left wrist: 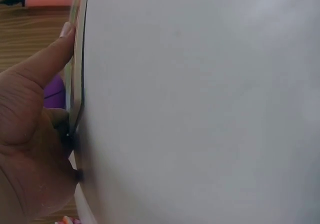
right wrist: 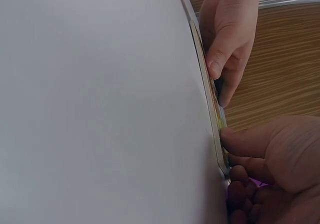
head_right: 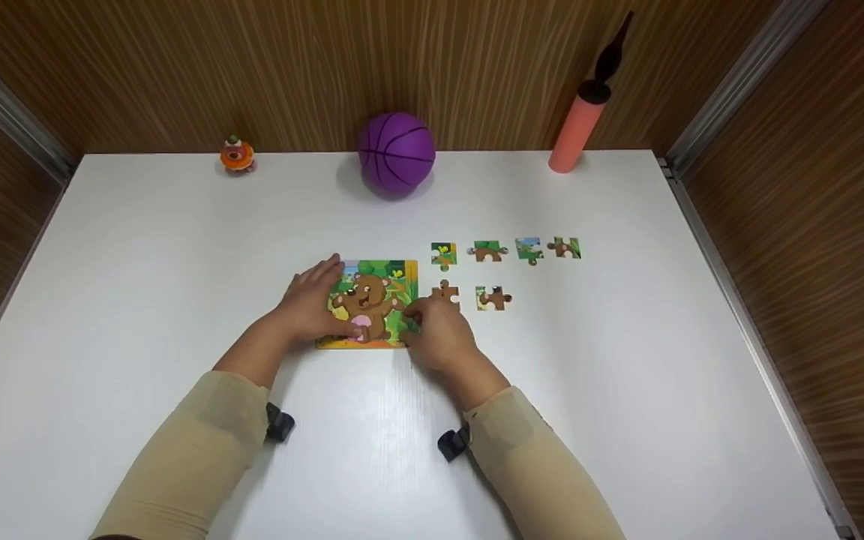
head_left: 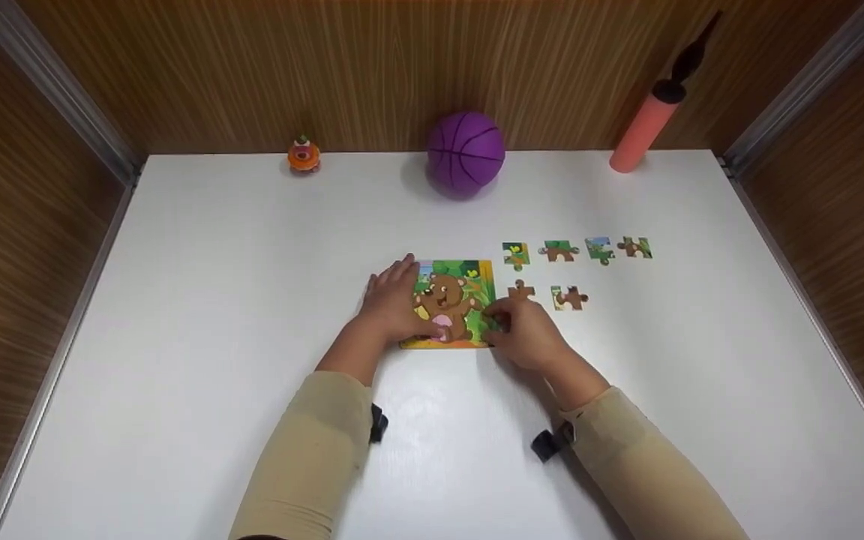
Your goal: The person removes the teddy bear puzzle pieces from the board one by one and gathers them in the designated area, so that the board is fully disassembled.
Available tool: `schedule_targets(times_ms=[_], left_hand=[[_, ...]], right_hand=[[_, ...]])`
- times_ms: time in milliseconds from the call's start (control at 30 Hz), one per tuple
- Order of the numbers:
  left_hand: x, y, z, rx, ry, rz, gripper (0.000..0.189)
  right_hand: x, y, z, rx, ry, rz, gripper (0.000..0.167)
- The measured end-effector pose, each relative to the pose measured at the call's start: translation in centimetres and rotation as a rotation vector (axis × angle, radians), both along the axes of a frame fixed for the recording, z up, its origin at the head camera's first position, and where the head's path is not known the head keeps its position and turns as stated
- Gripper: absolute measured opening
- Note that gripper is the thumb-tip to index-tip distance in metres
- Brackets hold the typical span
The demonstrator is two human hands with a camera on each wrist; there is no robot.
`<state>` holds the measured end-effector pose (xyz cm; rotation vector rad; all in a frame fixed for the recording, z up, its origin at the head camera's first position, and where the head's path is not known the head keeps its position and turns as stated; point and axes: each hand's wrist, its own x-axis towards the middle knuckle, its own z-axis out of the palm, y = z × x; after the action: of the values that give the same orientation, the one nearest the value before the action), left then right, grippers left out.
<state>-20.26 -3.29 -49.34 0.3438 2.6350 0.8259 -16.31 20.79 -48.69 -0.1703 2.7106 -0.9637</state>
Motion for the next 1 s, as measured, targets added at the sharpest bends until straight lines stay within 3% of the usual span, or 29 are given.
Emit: schedule_targets(times_ms=[1000], left_hand=[[0.04,0.36,0.17,-0.023,0.025,0.022,0.129]], right_hand=[[0.32,0.07,0.25,-0.040,0.064,-0.001,0.037]])
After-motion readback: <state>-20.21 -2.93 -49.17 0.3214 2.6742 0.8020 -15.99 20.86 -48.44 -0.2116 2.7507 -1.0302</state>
